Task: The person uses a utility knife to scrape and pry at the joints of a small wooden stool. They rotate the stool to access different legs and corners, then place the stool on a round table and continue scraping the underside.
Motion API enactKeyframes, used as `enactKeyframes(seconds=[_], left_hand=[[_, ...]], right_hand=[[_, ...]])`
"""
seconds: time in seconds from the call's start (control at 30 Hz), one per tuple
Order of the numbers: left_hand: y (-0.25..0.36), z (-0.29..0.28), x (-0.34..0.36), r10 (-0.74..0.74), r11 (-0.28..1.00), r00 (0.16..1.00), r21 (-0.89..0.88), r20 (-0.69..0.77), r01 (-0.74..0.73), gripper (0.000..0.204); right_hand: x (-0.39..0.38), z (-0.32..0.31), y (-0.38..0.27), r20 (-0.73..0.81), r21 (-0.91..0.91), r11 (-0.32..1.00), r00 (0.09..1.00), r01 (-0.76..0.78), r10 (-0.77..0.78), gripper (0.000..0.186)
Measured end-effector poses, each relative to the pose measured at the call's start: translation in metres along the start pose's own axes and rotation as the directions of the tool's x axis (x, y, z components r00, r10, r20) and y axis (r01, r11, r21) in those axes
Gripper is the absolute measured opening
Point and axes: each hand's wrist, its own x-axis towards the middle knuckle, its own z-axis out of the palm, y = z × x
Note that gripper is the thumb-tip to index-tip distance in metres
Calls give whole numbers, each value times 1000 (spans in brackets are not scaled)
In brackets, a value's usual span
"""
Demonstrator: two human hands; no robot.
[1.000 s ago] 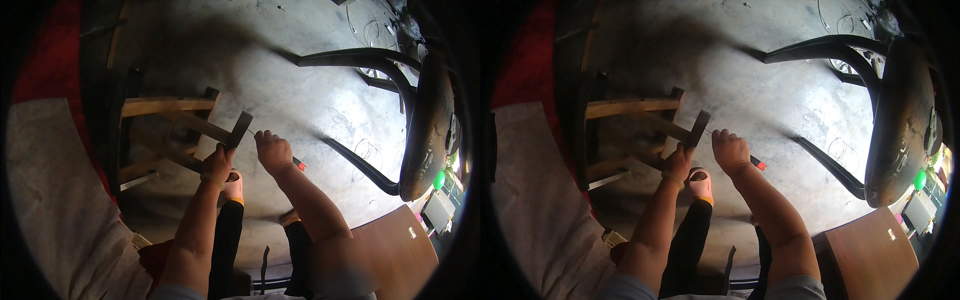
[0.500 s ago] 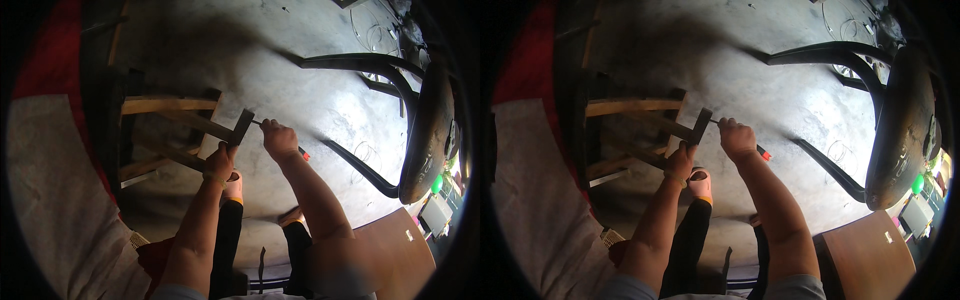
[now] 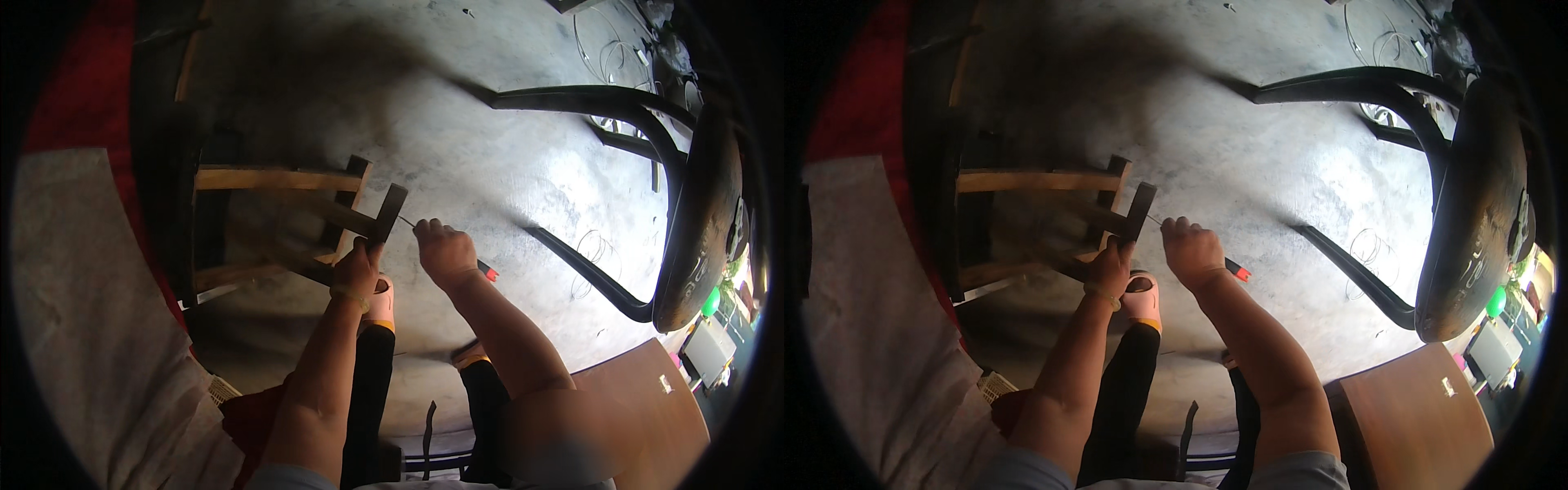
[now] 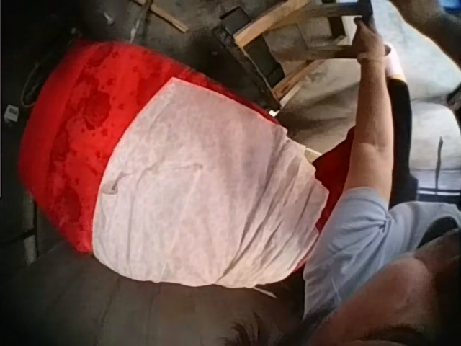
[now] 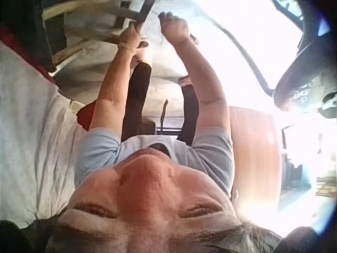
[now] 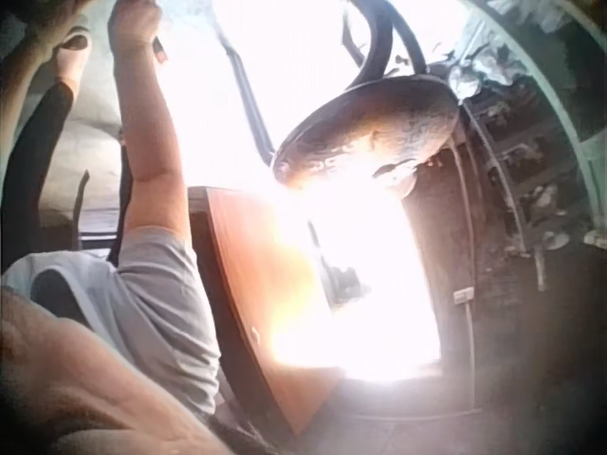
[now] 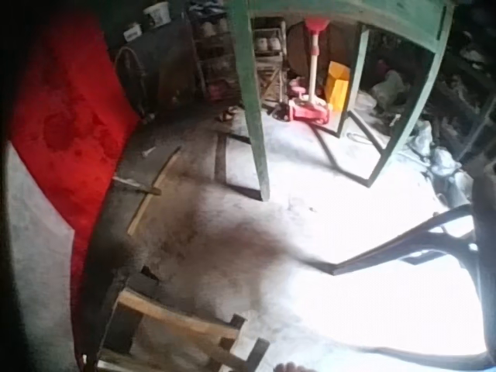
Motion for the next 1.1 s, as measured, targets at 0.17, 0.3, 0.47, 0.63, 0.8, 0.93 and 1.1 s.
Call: enactKeyframes(seconds=[0.17, 0.3, 0.47, 0.63, 0.8, 0.93, 1.1], left_hand=[[-13, 32, -9, -33, 994, 994, 104, 102, 22, 44], [-27, 54, -16, -14, 994, 991, 108, 132, 0, 47], [-11, 55, -7, -141, 982, 964, 155, 227, 107, 50], [-25, 57, -14, -200, 962, 940, 237, 277, 135, 53], [-24, 57, -17, -203, 951, 940, 282, 275, 123, 51], [-30, 60, -18, -212, 949, 934, 287, 287, 128, 51], [-15, 53, -17, -329, 918, 893, 325, 307, 226, 45]], right_hand=[[5, 9, -7, 24, -6, 1000, 1000, -11, 11, 7], [-27, 24, -2, 103, 24, 1000, 995, 4, -6, 7], [-55, 40, 5, 209, 68, 986, 968, -153, 136, 7], [-38, 52, 10, 261, 55, 977, 948, -205, 185, 7], [-45, 91, -3, 318, 111, 970, 933, -214, 170, 11], [-58, 122, -3, 255, 190, 937, 936, -294, 242, 14], [-69, 145, -3, 247, 255, 906, 929, -337, 276, 19]])
